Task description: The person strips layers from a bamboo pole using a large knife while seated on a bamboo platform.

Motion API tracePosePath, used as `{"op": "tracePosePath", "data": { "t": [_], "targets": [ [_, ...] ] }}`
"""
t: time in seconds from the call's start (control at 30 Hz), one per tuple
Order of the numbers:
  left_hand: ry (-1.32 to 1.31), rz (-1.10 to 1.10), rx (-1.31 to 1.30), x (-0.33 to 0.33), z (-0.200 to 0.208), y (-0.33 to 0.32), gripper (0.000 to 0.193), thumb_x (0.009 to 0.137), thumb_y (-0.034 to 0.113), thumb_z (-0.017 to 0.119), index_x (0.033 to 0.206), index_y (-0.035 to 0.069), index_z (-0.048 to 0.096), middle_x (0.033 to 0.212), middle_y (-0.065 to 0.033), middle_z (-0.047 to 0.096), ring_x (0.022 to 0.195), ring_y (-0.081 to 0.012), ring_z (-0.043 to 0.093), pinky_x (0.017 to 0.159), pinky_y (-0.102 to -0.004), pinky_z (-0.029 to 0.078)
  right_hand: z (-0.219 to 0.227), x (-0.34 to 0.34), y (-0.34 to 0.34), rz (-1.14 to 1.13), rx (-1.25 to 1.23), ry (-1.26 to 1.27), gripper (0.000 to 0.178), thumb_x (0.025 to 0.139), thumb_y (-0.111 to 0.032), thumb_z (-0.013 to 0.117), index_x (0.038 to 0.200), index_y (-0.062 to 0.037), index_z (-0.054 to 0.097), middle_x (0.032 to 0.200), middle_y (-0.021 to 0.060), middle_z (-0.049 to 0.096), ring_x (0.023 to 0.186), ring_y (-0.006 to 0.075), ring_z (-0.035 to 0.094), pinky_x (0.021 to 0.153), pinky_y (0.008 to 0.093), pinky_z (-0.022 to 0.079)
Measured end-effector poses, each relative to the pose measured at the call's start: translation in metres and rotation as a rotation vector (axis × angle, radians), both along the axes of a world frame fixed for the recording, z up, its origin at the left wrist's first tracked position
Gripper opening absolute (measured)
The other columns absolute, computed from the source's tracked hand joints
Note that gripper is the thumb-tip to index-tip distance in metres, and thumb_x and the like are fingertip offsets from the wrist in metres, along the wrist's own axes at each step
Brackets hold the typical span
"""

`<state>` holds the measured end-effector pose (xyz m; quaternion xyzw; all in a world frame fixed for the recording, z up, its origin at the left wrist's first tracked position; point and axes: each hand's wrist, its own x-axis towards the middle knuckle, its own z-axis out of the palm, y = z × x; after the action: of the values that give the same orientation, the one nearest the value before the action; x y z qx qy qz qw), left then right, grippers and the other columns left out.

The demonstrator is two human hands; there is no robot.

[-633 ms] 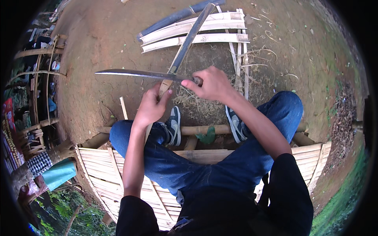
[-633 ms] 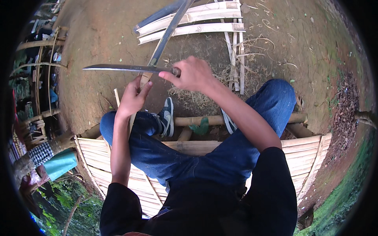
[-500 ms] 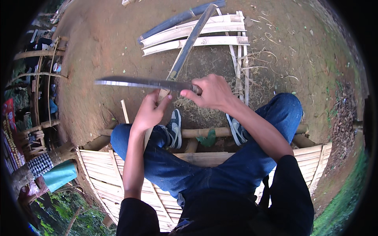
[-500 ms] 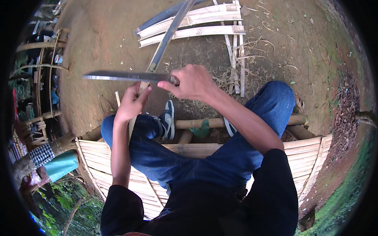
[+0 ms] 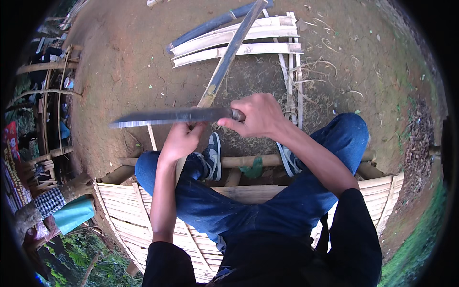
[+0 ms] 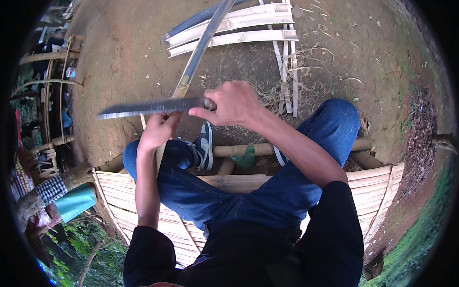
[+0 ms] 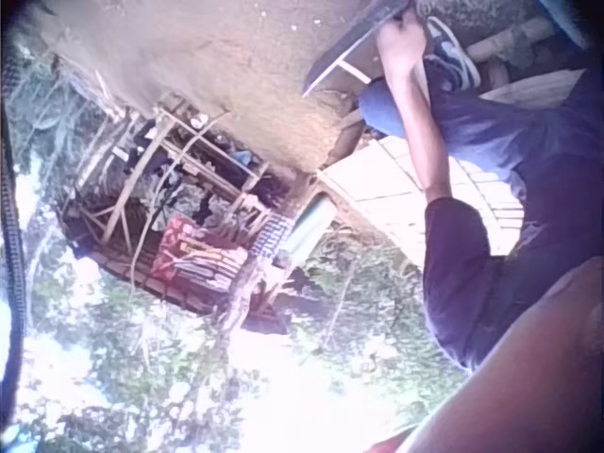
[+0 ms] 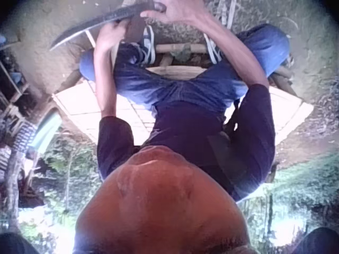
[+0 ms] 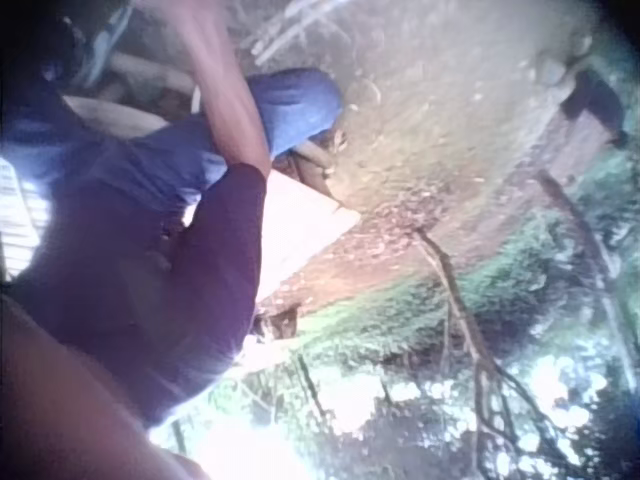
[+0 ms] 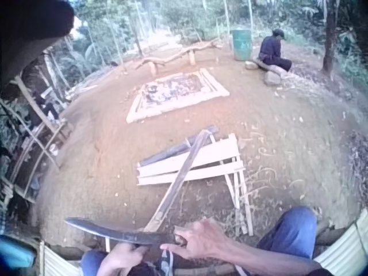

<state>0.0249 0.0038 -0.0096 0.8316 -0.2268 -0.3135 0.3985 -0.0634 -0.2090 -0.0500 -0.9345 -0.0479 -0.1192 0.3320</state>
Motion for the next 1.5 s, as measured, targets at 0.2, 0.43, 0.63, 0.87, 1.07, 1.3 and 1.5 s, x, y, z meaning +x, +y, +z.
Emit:
{"op": "tracePosePath", "data": {
  "t": [0.2, 0.43, 0.63, 0.87, 1.07, 1.3, 1.5],
  "targets": [
    [0.008, 0.026, 0.036, -0.004, 0.007, -0.013, 0.019, 0.095, 0.012, 0.057, 0.107, -0.002, 0.062, 0.072, -0.0048, 0.059, 0.072, -0.0093, 0.05, 0.066, -0.0281, 0.044, -0.013, 0.01, -0.018, -0.12, 0.081, 0.075, 0.073, 0.086, -0.075, 0.043, 0.054, -0.0113, 0.058, 0.037, 0.0008, 0.042, 0.034, 0.0151, 0.047, 0.036, 0.0328, 0.04],
    [-0.007, -0.009, -0.065, -0.005, -0.003, -0.002, 0.021, 0.095, 0.013, 0.058, 0.108, -0.003, 0.061, 0.069, -0.0062, 0.061, 0.066, -0.0095, 0.049, 0.06, -0.031, 0.043, 0.003, 0.0, 0.001, 0.023, -0.044, -0.017, 0.062, 0.084, -0.066, 0.058, 0.057, -0.0094, 0.06, 0.043, 0.0047, 0.05, 0.04, 0.0239, 0.055, 0.042, 0.0344, 0.045],
    [-0.12, 0.001, 0.023, -0.007, 0.004, -0.014, 0.02, 0.095, 0.014, 0.058, 0.104, -0.004, 0.061, 0.067, -0.0059, 0.058, 0.061, -0.0099, 0.047, 0.056, -0.0309, 0.041, -0.01, 0.015, -0.016, -0.136, 0.13, 0.116, 0.066, 0.086, -0.065, 0.056, 0.054, -0.008, 0.058, 0.039, 0.0041, 0.046, 0.037, 0.0205, 0.05, 0.04, 0.0348, 0.04],
    [-0.02, 0.009, 0.035, -0.01, 0.002, -0.003, 0.018, 0.094, 0.014, 0.06, 0.096, -0.004, 0.061, 0.061, -0.0047, 0.048, 0.06, -0.0085, 0.042, 0.051, -0.0318, 0.036, -0.012, 0.004, -0.005, -0.012, 0.002, -0.026, 0.073, 0.086, -0.075, 0.043, 0.054, -0.0122, 0.06, 0.04, 0.003, 0.047, 0.035, 0.0174, 0.049, 0.036, 0.0341, 0.041],
    [-0.174, -0.026, -0.09, -0.009, -0.004, -0.002, 0.015, 0.101, 0.017, 0.052, 0.097, 0.003, 0.057, 0.058, 0.0081, 0.043, 0.045, -0.0015, 0.034, 0.041, -0.0224, 0.025, -0.015, 0.022, -0.037, -0.287, 0.247, 0.073, 0.07, 0.088, -0.072, 0.046, 0.052, -0.0119, 0.057, 0.038, -0.0029, 0.041, 0.033, 0.0124, 0.042, 0.035, 0.0309, 0.036],
    [0.042, 0.034, 0.114, -0.007, 0.007, -0.004, 0.015, 0.098, 0.014, 0.056, 0.104, 0.0, 0.058, 0.064, 0.0036, 0.047, 0.056, -0.0047, 0.039, 0.049, -0.025, 0.033, -0.018, 0.006, -0.004, 0.02, 0.047, 0.026, 0.072, 0.086, -0.074, 0.046, 0.052, -0.0121, 0.058, 0.038, -0.0002, 0.043, 0.034, 0.0154, 0.047, 0.034, 0.0319, 0.039],
    [0.076, 0.011, 0.002, -0.009, 0.015, -0.006, 0.02, 0.088, 0.012, 0.07, 0.1, 0.002, 0.057, 0.073, 0.0062, 0.046, 0.063, -0.003, 0.04, 0.054, -0.0213, 0.033, -0.015, 0.017, -0.018, -0.11, 0.038, 0.017, 0.063, 0.086, -0.065, 0.054, 0.053, -0.0117, 0.056, 0.041, 0.003, 0.049, 0.038, 0.0186, 0.053, 0.039, 0.0346, 0.041]
  ]
}}
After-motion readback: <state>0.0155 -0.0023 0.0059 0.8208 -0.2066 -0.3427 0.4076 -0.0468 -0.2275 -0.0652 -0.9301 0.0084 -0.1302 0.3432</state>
